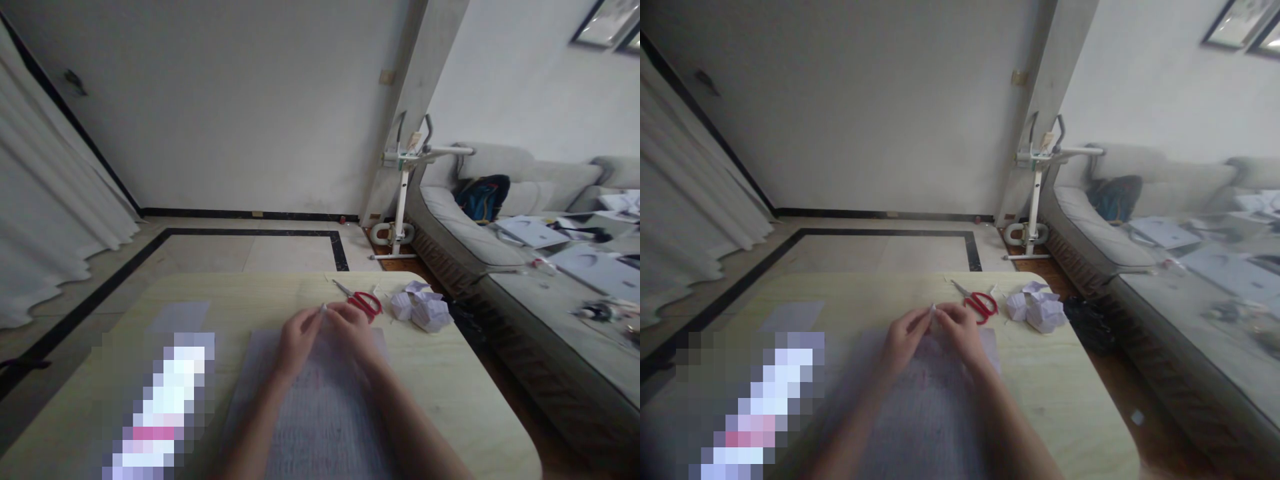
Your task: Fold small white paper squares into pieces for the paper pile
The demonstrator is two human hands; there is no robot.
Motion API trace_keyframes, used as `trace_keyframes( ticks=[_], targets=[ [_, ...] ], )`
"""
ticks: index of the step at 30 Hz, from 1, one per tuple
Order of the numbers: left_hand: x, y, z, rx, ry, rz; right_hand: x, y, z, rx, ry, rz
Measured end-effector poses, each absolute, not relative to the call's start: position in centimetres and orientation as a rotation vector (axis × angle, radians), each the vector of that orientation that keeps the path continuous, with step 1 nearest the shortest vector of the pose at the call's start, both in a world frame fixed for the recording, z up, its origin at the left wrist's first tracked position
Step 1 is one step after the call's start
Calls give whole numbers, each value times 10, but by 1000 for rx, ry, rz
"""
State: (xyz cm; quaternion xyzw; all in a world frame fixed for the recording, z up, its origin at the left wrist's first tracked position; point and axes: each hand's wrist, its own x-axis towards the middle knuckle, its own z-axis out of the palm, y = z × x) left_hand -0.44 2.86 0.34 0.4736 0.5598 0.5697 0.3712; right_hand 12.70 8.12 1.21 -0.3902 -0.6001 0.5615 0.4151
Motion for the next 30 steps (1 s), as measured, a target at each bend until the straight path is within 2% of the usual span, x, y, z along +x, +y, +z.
trace_keyframes(
  ticks=[7, 13, 17, 24, 30],
  targets=[
    [-6, 30, 3, 1447, 1471, 1490, 127, 82, 12, -918, -1584, 1459],
    [-8, 29, 6, 1275, 1436, 1435, 129, 84, 10, -864, -1560, 1358],
    [-6, 29, 3, 1243, 1395, 1466, 132, 86, 10, -841, -1506, 1432],
    [-5, 29, -3, 1211, 1550, 1479, 128, 82, 9, -922, -1478, 1453],
    [-4, 26, 3, 1456, 1595, 1503, 126, 78, 14, -1063, -1477, 1473]
  ],
)
